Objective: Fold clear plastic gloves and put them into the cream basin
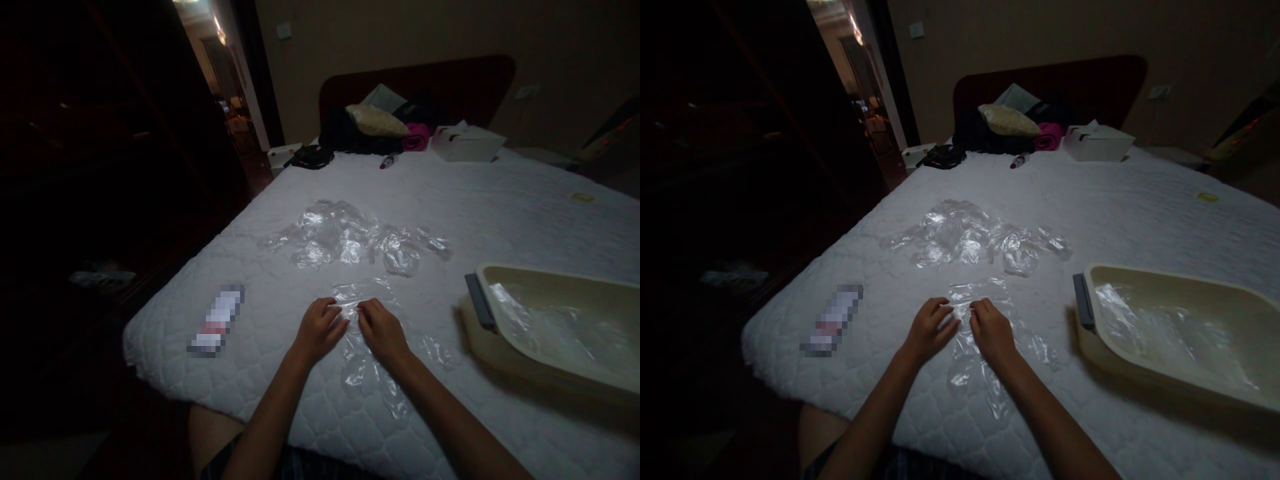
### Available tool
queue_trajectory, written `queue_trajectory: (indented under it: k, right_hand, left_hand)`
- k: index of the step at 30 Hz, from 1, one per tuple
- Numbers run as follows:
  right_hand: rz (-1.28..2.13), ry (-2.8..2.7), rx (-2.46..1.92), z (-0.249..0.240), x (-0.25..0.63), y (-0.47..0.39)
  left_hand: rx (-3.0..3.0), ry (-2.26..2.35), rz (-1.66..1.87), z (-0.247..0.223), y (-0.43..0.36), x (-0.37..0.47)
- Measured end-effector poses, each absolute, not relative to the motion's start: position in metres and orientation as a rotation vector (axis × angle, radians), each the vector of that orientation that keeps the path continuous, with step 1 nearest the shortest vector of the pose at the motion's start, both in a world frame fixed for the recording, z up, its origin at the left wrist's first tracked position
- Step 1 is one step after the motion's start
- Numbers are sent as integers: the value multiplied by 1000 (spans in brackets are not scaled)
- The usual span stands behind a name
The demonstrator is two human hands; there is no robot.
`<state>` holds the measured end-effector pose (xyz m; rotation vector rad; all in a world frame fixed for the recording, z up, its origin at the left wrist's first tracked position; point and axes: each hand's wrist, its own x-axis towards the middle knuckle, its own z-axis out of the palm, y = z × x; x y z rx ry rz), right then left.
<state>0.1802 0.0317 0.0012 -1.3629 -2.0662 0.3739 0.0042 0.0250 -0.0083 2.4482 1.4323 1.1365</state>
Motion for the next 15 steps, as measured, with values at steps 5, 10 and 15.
queue_trajectory:
  k: [5, 10, 15]
  right_hand:
    - [349, -2093, -1374, 0, 180, 31]
    - [174, -2172, -1426, 1, 181, 31]
    - [105, -2183, -1478, 2, 183, 32]
  left_hand:
    - [2499, 1363, 1139, -9, 25, 4]
    - [2587, 1352, 1007, -8, 27, 5]
    - [2569, 1383, 985, -9, 27, 7]
